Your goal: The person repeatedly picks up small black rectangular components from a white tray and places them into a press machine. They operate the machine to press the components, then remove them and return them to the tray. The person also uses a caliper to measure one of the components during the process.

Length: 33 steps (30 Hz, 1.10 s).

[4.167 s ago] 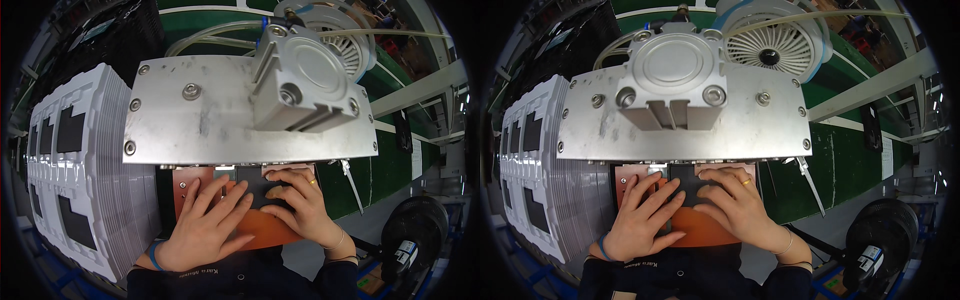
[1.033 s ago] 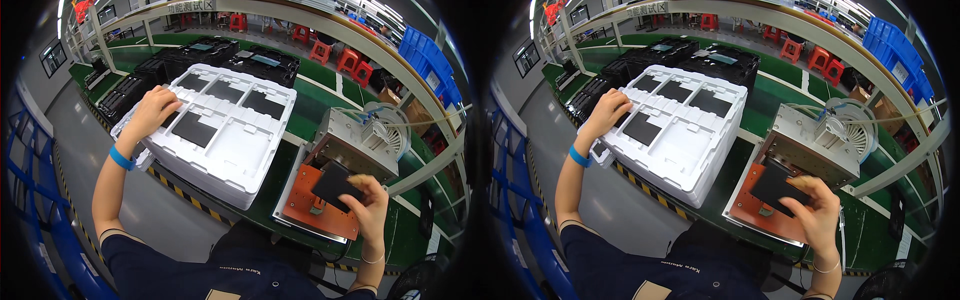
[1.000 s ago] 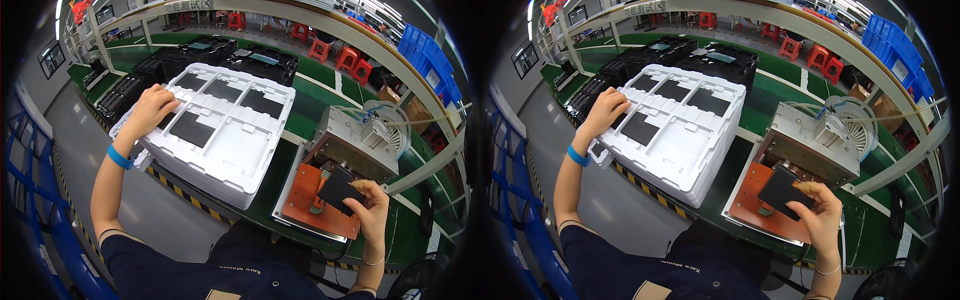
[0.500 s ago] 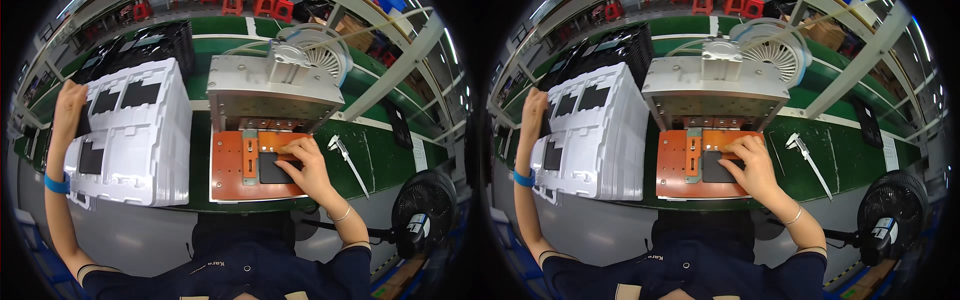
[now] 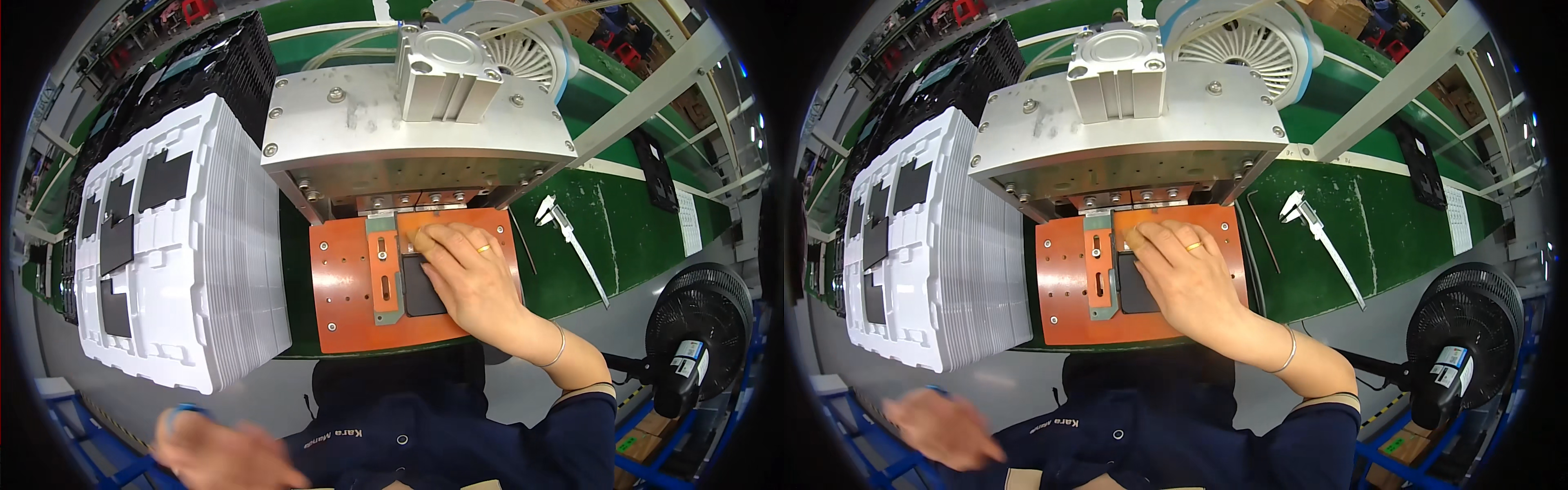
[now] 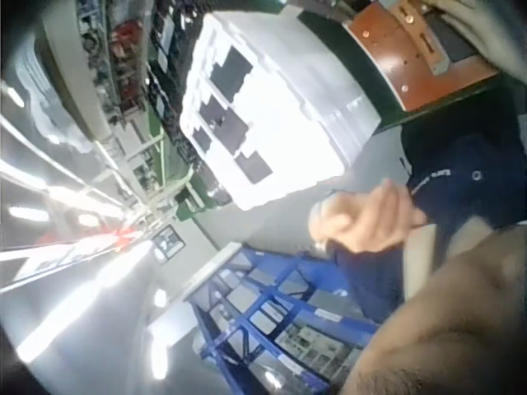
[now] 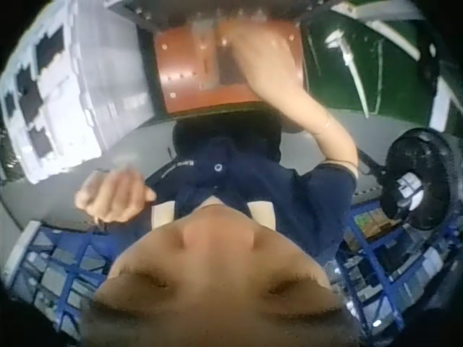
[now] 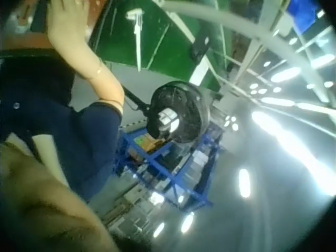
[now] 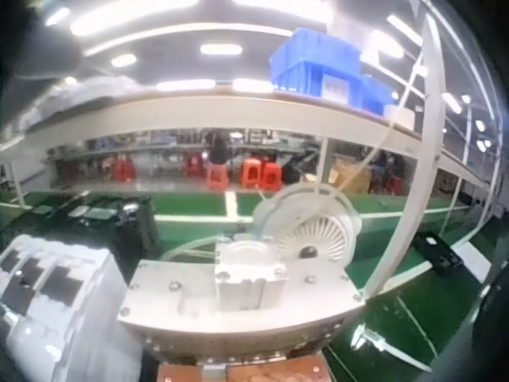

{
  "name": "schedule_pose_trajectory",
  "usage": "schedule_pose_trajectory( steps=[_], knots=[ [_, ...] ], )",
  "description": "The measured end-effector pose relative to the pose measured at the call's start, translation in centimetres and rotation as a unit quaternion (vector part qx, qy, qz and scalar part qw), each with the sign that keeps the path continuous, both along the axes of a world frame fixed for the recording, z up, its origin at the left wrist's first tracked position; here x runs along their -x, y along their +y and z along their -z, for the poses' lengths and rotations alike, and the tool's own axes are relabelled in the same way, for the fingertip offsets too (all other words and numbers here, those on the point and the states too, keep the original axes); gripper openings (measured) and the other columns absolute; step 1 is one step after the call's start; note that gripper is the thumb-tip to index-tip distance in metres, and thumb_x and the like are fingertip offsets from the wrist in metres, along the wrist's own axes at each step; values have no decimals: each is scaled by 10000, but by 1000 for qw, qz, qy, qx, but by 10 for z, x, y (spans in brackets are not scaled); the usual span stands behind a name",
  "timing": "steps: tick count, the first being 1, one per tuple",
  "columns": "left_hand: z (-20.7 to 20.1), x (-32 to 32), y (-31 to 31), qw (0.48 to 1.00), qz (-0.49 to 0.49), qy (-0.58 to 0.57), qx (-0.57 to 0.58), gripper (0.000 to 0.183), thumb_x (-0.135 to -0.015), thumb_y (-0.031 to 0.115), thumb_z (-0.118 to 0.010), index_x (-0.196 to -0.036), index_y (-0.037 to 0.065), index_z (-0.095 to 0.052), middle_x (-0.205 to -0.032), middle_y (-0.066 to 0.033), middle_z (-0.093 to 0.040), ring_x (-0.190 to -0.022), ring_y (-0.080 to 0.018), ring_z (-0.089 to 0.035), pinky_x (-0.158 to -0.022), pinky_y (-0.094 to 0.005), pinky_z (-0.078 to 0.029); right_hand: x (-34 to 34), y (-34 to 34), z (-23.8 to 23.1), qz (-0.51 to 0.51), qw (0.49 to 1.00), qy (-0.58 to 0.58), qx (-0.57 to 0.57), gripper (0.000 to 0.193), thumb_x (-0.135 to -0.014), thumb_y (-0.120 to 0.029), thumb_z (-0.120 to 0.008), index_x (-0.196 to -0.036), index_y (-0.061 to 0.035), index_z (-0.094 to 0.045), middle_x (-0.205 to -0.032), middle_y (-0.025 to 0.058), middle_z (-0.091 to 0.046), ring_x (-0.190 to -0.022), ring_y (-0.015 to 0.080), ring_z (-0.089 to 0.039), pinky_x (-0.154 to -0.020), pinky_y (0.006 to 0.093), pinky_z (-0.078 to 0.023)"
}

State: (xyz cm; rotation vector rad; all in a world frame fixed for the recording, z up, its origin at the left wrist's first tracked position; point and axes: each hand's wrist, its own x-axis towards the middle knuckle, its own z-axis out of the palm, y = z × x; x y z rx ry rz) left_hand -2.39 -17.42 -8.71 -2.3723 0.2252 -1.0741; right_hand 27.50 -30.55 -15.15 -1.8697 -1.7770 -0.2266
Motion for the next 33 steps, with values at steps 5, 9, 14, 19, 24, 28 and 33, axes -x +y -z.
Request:
schedule_pose_trajectory(
  steps=[5,9,14,19,24,28,33],
  knots=[
    [58,-95,-27,929,40,206,306,529,-832,589,-629,-1107,140,-686,-1171,-56,-653,-1072,-254,-597,-1002,-497,-385,-5,-6,2,-7,999,-23,23,394,-722,-9,-656,-1110,-79,-662,-1182,73,-551,-1078,257,-511,-859,395,-423],
    [75,-112,-27,887,32,247,388,715,-779,660,-635,-1236,110,-633,-1315,-87,-585,-1214,-330,-520,-1044,-520,-363,-5,-5,2,-1,999,-17,31,403,-726,-16,-673,-1122,-85,-663,-1190,75,-549,-1087,263,-499,-854,400,-416],
    [69,-111,-24,874,33,270,402,733,-780,661,-631,-1253,101,-626,-1324,-92,-580,-1240,-336,-504,-1054,-521,-356,-7,-19,-11,28,994,103,27,359,-770,-116,-733,-1119,-74,-657,-1226,97,-560,-1050,300,-546,-875,415,-441],
    [59,-117,-23,852,30,293,434,759,-779,654,-632,-1282,86,-603,-1387,-106,-530,-1289,-359,-454,-1063,-535,-343,-8,-46,-14,0,991,110,74,450,-695,-215,-810,-1090,-57,-662,-1201,103,-605,-1040,302,-570,-907,415,-468],
    [52,-134,-14,830,-8,305,466,782,-773,632,-653,-1308,67,-577,-1455,-122,-458,-1342,-389,-383,-1072,-565,-323,-24,-24,-8,-15,993,106,48,368,-715,-203,-799,-1030,-52,-685,-1157,84,-629,-1012,283,-570,-867,377,-486],
    [54,-145,-9,830,-43,311,461,799,-765,627,-661,-1342,86,-553,-1485,-112,-419,-1366,-397,-334,-1086,-583,-294,-37,-10,-5,-21,993,109,34,343,-706,-209,-809,-986,-44,-699,-1117,80,-647,-996,280,-569,-856,369,-487],
    [55,-144,-8,820,-47,325,468,769,-778,629,-645,-1362,137,-548,-1490,-100,-412,-1364,-395,-330,-1097,-590,-265,-39,-7,-6,-34,991,121,34,344,-691,-207,-820,-970,-44,-702,-1100,82,-656,-991,277,-571,-848,366,-488]
  ],
)
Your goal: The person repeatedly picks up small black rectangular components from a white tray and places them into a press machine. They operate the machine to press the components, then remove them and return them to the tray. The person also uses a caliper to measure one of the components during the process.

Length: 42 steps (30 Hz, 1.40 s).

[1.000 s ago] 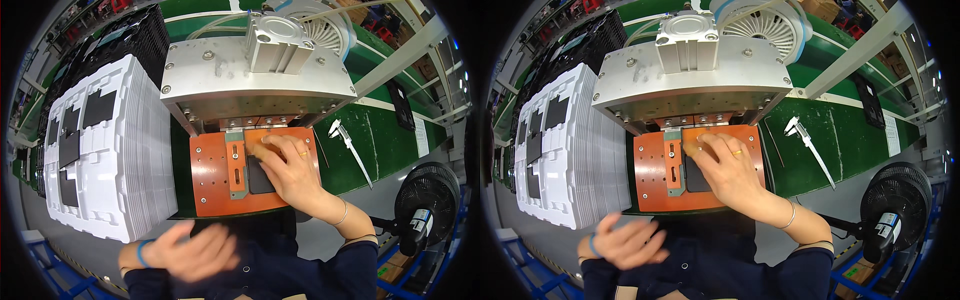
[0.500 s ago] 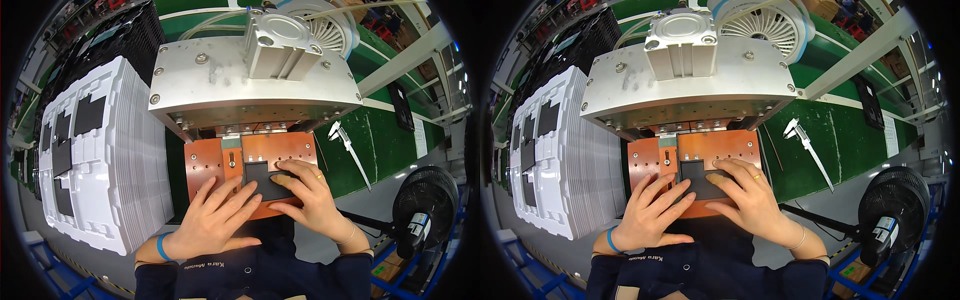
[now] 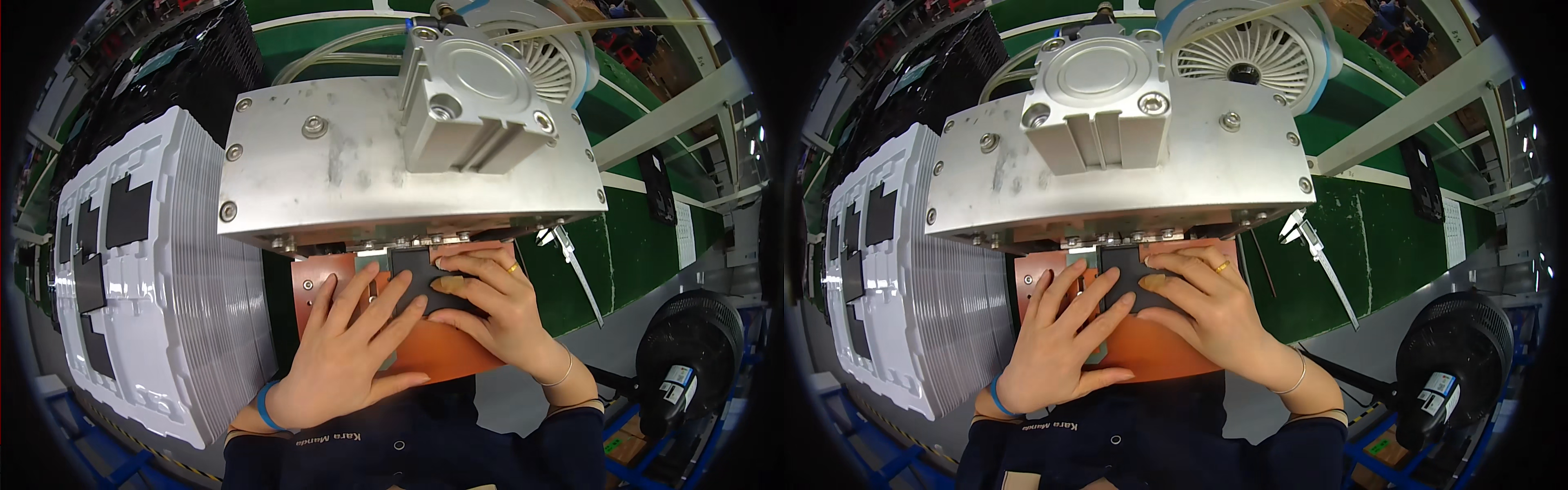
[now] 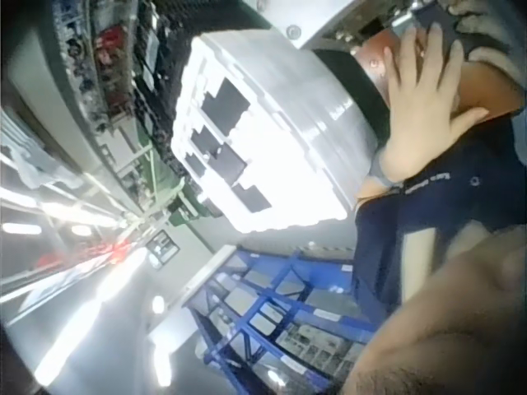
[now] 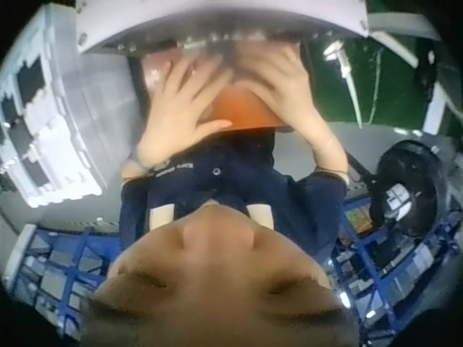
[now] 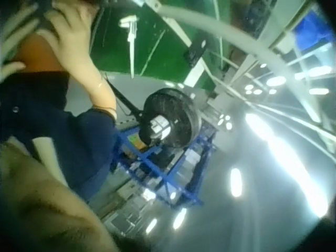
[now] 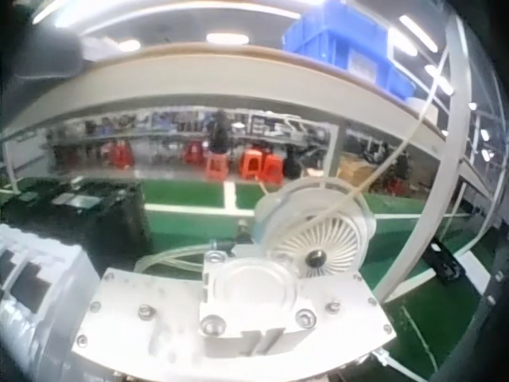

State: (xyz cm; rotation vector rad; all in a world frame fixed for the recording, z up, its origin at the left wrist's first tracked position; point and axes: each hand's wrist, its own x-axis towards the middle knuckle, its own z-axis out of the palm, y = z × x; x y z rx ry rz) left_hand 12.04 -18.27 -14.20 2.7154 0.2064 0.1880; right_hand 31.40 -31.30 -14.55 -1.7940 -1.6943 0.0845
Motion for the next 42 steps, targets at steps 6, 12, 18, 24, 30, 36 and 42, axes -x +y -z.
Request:
schedule_pose_trajectory(
  steps=[6,12,18,24,30,36,42],
  knots=[
    [-1,0,0,1000,-6,14,13,732,-784,616,-649,-1352,162,-566,-1495,-85,-411,-1360,-386,-333,-1090,-608,-256,0,0,-2,-3,1000,11,13,346,-683,-204,-822,-961,-41,-697,-1120,85,-651,-986,276,-574,-845,364,-492],
    [0,-1,-2,1000,-15,21,14,710,-780,605,-659,-1340,175,-579,-1493,-70,-419,-1362,-383,-335,-1080,-626,-259,2,2,-3,2,1000,-2,21,315,-697,-219,-814,-936,-51,-696,-1118,81,-646,-975,276,-572,-829,356,-495],
    [-1,0,-2,999,-16,25,11,698,-784,599,-660,-1336,178,-585,-1495,-70,-419,-1367,-379,-331,-1087,-627,-250,-1,3,-3,-6,1000,7,27,299,-698,-222,-811,-918,-58,-693,-1116,81,-644,-960,267,-570,-817,351,-492],
    [0,-1,-2,999,-17,25,18,686,-789,593,-663,-1333,181,-589,-1494,-71,-421,-1365,-377,-333,-1090,-627,-245,-1,3,-3,-8,999,8,30,293,-694,-217,-812,-908,-58,-690,-1119,81,-645,-958,261,-568,-817,346,-490],
    [-1,-1,-2,1000,-18,21,9,678,-787,593,-668,-1322,181,-601,-1488,-69,-430,-1361,-380,-342,-1093,-621,-244,-1,2,-3,-5,999,5,32,287,-696,-216,-810,-906,-62,-689,-1136,81,-644,-962,259,-565,-820,348,-490],
    [0,-2,-2,1000,-18,20,11,669,-786,593,-670,-1308,179,-613,-1485,-68,-434,-1362,-380,-343,-1096,-616,-243,0,2,-4,-5,999,0,39,286,-698,-213,-810,-908,-62,-687,-1154,81,-639,-980,260,-561,-820,346,-492],
    [0,-1,-2,1000,-20,18,10,651,-786,583,-677,-1293,178,-624,-1483,-65,-437,-1359,-377,-347,-1095,-611,-245,-1,3,-5,-5,999,3,37,284,-698,-212,-810,-902,-60,-685,-1155,78,-640,-975,258,-562,-818,346,-491]
  ],
)
